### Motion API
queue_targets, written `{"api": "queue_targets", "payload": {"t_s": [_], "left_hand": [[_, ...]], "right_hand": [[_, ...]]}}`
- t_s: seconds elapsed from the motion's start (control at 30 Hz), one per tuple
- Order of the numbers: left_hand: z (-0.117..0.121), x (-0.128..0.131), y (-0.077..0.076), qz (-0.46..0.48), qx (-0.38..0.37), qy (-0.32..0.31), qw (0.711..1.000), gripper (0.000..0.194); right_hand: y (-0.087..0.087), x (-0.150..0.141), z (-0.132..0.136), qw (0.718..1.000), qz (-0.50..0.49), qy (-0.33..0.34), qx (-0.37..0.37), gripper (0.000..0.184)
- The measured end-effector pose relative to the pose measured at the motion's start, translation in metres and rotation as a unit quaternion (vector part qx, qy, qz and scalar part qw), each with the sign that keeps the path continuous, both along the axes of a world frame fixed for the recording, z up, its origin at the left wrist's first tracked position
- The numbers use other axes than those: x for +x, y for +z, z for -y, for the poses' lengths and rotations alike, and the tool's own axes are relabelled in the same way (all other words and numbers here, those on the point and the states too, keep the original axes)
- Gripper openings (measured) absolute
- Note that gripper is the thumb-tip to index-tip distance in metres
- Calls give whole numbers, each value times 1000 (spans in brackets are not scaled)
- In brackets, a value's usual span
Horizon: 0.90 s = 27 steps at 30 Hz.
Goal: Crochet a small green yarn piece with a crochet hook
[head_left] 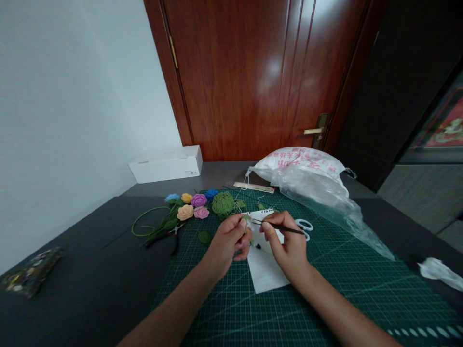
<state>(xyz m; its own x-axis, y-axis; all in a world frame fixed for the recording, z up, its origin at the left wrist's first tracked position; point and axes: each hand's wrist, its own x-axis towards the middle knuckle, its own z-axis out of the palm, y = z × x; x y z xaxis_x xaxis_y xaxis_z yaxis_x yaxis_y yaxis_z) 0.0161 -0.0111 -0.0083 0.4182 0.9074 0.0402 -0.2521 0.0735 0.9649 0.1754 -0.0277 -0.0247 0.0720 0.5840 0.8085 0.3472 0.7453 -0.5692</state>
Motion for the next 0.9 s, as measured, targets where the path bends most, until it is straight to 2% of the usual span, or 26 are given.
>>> {"api": "queue_targets", "payload": {"t_s": [0.13, 0.3, 0.63, 0.73, 0.9], "left_hand": [[0, -1, 3, 2, -3, 2, 1000, 35], [2, 0, 4, 4, -5, 0, 1000, 32], [3, 0, 0, 8, -8, -13, 1000, 38], [4, 2, -3, 6, -10, -17, 1000, 38], [6, 5, -7, 9, -11, -11, 1000, 38]], "right_hand": [[0, 1, 1, 999, -33, 20, -16, 13], [-1, -2, 1, 999, -29, 34, -24, 14], [0, -4, -2, 995, -38, 50, -74, 23], [-4, -4, -4, 998, -6, 46, -34, 20], [-10, -3, -7, 986, 138, 54, 78, 18]]}}
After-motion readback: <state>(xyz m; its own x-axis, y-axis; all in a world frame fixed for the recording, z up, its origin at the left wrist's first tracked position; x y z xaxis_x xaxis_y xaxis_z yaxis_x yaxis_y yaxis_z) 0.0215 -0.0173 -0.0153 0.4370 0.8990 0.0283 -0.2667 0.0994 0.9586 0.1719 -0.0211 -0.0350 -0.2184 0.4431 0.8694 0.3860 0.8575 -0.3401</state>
